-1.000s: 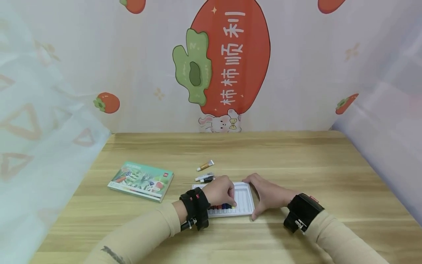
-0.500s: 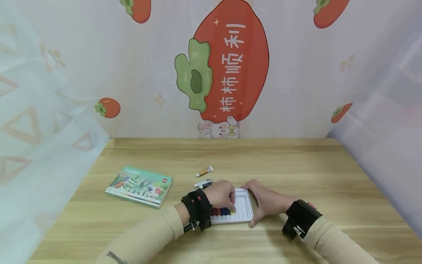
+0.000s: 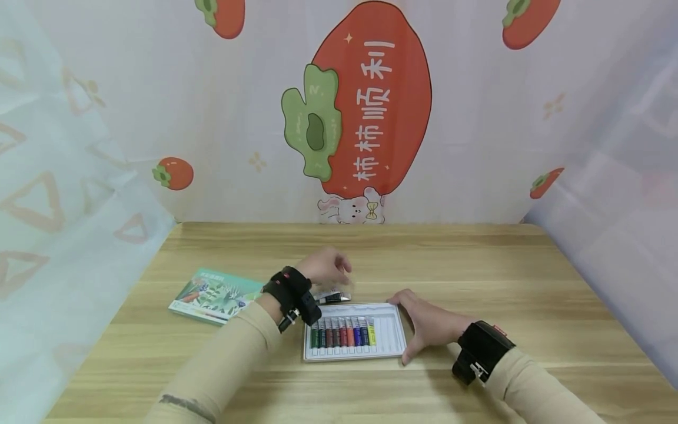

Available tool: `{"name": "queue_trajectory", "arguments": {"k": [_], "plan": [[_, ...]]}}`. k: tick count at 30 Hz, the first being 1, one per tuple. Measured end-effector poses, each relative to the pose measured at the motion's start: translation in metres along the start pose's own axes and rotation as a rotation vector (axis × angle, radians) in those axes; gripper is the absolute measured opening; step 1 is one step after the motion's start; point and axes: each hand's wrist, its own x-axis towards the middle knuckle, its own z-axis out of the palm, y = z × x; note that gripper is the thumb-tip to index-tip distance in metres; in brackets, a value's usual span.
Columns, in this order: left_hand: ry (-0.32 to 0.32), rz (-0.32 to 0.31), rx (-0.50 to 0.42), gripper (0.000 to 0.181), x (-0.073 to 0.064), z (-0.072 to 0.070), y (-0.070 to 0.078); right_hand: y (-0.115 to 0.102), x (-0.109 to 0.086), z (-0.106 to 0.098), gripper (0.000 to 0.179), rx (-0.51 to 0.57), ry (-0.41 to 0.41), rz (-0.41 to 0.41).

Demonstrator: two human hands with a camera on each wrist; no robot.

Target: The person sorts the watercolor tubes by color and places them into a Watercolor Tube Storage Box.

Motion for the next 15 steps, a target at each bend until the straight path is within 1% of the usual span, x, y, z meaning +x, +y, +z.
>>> {"name": "queue_trajectory", "arguments": {"k": [3, 5, 9, 11, 13, 15], "plan": [[0.033, -0.004, -0.003, 0.019, 0.004, -0.009, -0.011, -0.002, -0.001, 0.000, 0.112, 0.003, 0.009, 0.001], [0.048, -0.003, -0.009, 0.017, 0.004, -0.011, -0.018, -0.003, -0.001, 0.000, 0.111, 0.007, 0.012, 0.009], [0.035, 0.011, -0.074, 0.018, 0.007, -0.013, -0.032, -0.002, -0.001, 0.000, 0.110, 0.011, 0.014, 0.020], [0.027, 0.018, -0.098, 0.020, 0.011, -0.013, -0.040, -0.001, -0.002, 0.000, 0.110, 0.010, 0.013, 0.018], [0.025, 0.021, -0.099, 0.022, 0.014, -0.013, -0.047, -0.001, -0.002, 0.000, 0.110, 0.005, 0.014, 0.010], [0.037, 0.004, -0.078, 0.021, 0.016, -0.014, -0.050, -0.001, -0.002, 0.001, 0.109, 0.000, 0.017, 0.002]]}}
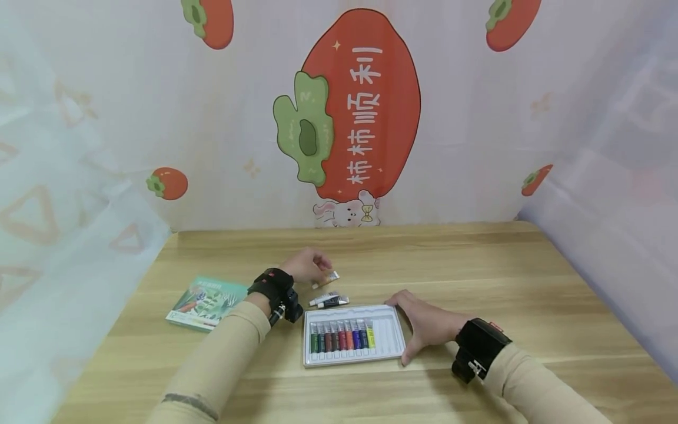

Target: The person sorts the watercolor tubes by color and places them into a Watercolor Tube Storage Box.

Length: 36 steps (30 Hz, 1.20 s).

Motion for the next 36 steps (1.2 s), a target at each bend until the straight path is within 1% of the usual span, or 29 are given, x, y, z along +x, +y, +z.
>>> {"name": "queue_trajectory", "arguments": {"k": [3, 7, 9, 13, 17, 20, 21, 24, 27, 32, 34, 36], "plan": [[0.020, -0.030, 0.044, 0.018, 0.000, -0.001, 0.000, -0.001, 0.000, -0.001, 0.108, -0.008, 0.000, 0.000], [0.017, -0.109, 0.087, 0.017, -0.002, -0.001, 0.007, -0.003, 0.000, 0.001, 0.109, -0.004, 0.001, 0.004], [0.004, -0.147, 0.085, 0.017, -0.003, -0.001, 0.009, -0.003, 0.001, 0.002, 0.110, -0.002, 0.000, 0.014], [-0.018, -0.196, 0.045, 0.018, -0.001, 0.000, 0.011, -0.004, 0.001, 0.003, 0.111, -0.002, -0.007, 0.039], [-0.019, -0.227, 0.032, 0.027, 0.004, 0.003, 0.008, -0.006, 0.001, 0.002, 0.111, 0.006, -0.008, 0.040], [-0.007, -0.223, 0.050, 0.032, 0.006, 0.007, 0.007, -0.006, 0.000, 0.001, 0.111, 0.004, -0.007, 0.040], [-0.007, -0.210, 0.061, 0.033, 0.006, 0.008, 0.008, -0.006, 0.000, 0.001, 0.110, 0.006, -0.007, 0.041], [0.001, -0.177, 0.084, 0.029, 0.003, 0.009, 0.010, -0.006, 0.001, 0.002, 0.110, 0.010, -0.004, 0.044], [0.006, -0.153, 0.087, 0.023, 0.000, 0.009, 0.011, -0.006, 0.001, 0.002, 0.109, 0.021, -0.004, 0.047], [0.004, -0.146, 0.074, 0.003, -0.001, 0.008, 0.006, -0.006, 0.001, 0.002, 0.108, 0.025, -0.010, 0.048], [0.012, -0.149, 0.062, 0.006, -0.002, 0.008, 0.004, -0.007, 0.000, 0.002, 0.108, 0.024, -0.010, 0.044], [0.033, -0.156, 0.032, 0.011, -0.004, 0.008, 0.002, -0.006, 0.000, 0.003, 0.108, 0.025, -0.004, 0.040]]}}
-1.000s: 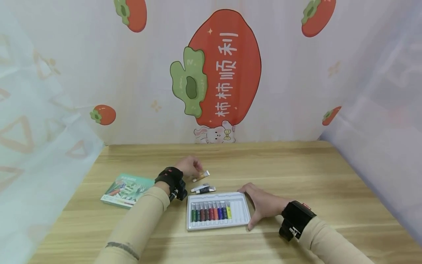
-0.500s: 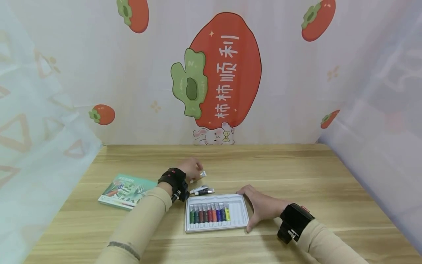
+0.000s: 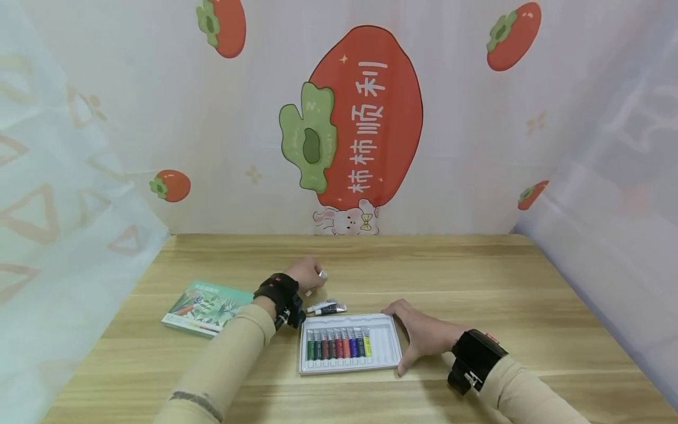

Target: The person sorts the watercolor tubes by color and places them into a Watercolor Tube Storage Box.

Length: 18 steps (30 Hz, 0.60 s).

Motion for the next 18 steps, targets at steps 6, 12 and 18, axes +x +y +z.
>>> {"name": "queue_trajectory", "arguments": {"k": [6, 12, 18], "plan": [[0.038, -0.043, -0.168, 0.021, -0.009, 0.002, -0.001, 0.002, -0.002, 0.003, 0.108, -0.001, 0.001, -0.001], [0.061, -0.049, -0.330, 0.017, -0.019, 0.006, 0.006, 0.001, -0.002, 0.003, 0.109, -0.020, 0.001, -0.019], [0.019, -0.017, -0.400, 0.013, -0.026, 0.013, 0.015, -0.001, -0.001, -0.001, 0.109, -0.025, -0.003, -0.017]]}}
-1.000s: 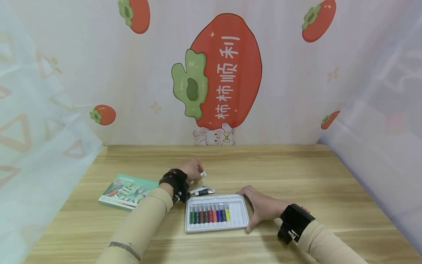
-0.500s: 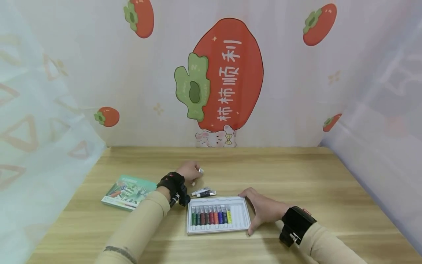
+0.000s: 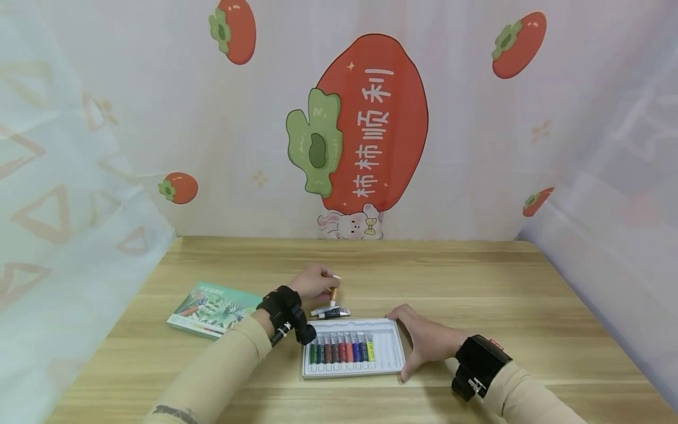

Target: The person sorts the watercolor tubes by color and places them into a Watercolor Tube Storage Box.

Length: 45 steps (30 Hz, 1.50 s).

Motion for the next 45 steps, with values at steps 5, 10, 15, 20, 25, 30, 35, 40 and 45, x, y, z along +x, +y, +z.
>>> {"name": "queue_trajectory", "arguments": {"k": [5, 10, 15, 20, 25, 30, 35, 40, 45], "plan": [[-0.056, -0.007, -0.145, 0.012, -0.008, 0.019, 0.005, -0.001, 0.000, 0.000, 0.109, 0.004, -0.003, 0.008], [-0.103, 0.021, -0.193, 0.016, -0.015, 0.036, 0.014, -0.001, 0.001, -0.001, 0.108, 0.005, -0.002, -0.011], [-0.176, 0.042, -0.250, 0.013, -0.020, 0.051, 0.020, -0.001, 0.000, -0.003, 0.106, 0.003, 0.000, -0.047], [-0.211, 0.029, -0.305, 0.019, -0.025, 0.063, 0.022, 0.000, 0.001, -0.002, 0.105, 0.005, -0.001, -0.042], [-0.241, 0.022, -0.283, 0.021, -0.032, 0.075, 0.021, 0.000, 0.000, -0.002, 0.102, 0.003, -0.001, -0.058], [-0.259, 0.013, -0.247, 0.016, -0.037, 0.083, 0.022, -0.001, -0.001, -0.004, 0.100, 0.010, 0.003, -0.083], [-0.258, 0.004, -0.202, 0.017, -0.039, 0.087, 0.023, 0.000, 0.000, -0.005, 0.101, 0.004, 0.009, -0.091], [-0.234, 0.020, -0.125, 0.017, -0.039, 0.089, 0.023, 0.003, 0.000, -0.004, 0.100, 0.002, 0.011, -0.104], [-0.197, 0.092, 0.105, 0.018, -0.036, 0.089, 0.022, 0.006, 0.000, -0.001, 0.101, -0.004, 0.011, -0.112]]}}
